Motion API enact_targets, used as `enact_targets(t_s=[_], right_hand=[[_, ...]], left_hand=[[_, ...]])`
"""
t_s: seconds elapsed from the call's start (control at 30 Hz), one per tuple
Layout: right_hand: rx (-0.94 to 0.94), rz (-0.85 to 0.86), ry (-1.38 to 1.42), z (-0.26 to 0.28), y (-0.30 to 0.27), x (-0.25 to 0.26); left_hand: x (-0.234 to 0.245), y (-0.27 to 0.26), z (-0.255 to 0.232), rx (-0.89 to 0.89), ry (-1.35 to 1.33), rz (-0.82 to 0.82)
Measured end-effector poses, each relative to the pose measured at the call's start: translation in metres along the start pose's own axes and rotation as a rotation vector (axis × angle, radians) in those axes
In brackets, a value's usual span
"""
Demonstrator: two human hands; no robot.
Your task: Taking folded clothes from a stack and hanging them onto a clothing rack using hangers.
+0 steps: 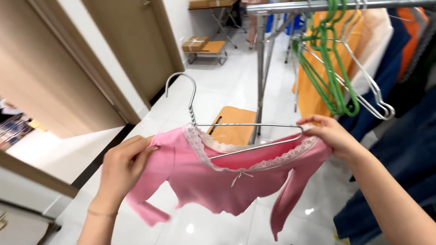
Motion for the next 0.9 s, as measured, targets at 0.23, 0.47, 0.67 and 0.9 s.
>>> enact_targets(t_s=[0.23, 0.47, 0.67, 0.9], right_hand=[[0.112, -0.052, -0.152, 0.063, -0.048, -0.024], [0.505, -0.139, -0.36, 0.104, -0.086, -0.055], [0.624, -0.167, -0.594, 0.082, -0.107, 0.0], [0.547, -0.149, -0.551, 0.032, -0.133, 0.04]], left_hand=[[-0.035, -0.002, -0.006, -0.13, 0.209, -0.073], [-0.074, -0.002, -0.038, -0.131, -0.075, -0.178], [-0.087, -0.002, -0.039, 0.012, -0.202, -0.218], [-0.116, 0.02, -0.059, -0.089, -0.238, -0.209]])
Point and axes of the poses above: each hand's wrist, its own y-axis towards the middle knuckle, its own x-axis out of the back of the hand, z = x × y, the point moved 2 cm from there along y, towards the middle knuckle, and after that the axes turned 5 degrees about z, right-handed, at the moved point
